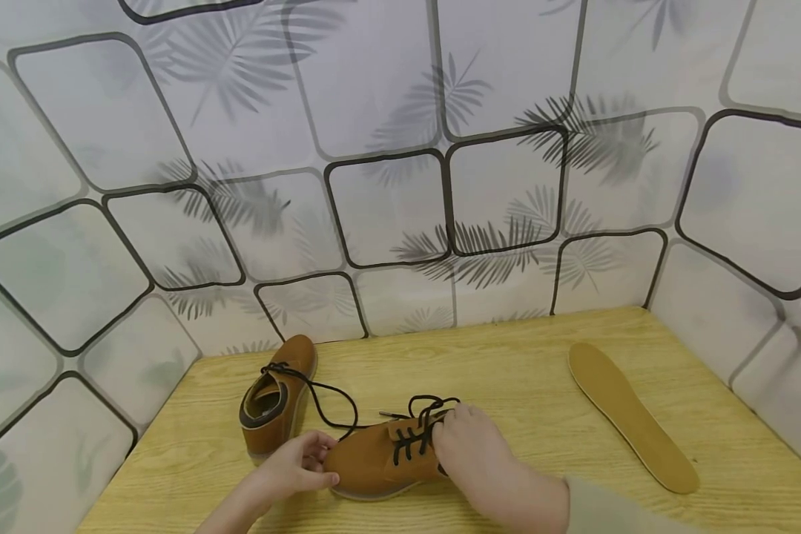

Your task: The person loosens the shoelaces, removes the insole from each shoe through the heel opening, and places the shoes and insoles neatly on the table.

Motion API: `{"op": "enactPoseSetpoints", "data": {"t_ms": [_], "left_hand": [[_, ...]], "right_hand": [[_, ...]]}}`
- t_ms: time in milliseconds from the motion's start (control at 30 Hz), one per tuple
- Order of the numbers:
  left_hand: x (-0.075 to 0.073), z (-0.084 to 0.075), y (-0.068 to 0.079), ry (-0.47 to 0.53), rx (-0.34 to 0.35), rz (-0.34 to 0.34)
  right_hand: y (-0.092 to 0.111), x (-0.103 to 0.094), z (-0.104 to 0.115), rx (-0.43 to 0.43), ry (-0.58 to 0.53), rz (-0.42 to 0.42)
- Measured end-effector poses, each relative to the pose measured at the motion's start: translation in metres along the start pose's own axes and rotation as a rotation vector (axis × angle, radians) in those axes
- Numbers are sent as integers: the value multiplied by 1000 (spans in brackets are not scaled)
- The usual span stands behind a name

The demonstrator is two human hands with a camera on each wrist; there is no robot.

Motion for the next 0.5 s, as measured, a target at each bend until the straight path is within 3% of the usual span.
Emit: {"op": "enactPoseSetpoints", "data": {"t_ms": [200,367,500], "left_hand": [[0,1,0,0,-7,2],[0,0,1,-1,-5,2],[-1,0,2,-7,-5,3]], "right_hand": [[-3,0,-3,-18,-58,-21],[-5,-1,-10,90,-319,-17],[-5,-3,-16,109,-472,-69]]}}
Point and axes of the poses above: each hand's wrist, its own y-axis away from the middle knuckle, its own x-axis out of the palm, z = x × y, the point moved 5 cm from there along -y, towards the middle knuckle, and after that the axes turned 15 degrees about -y, right-handed, at the moved point
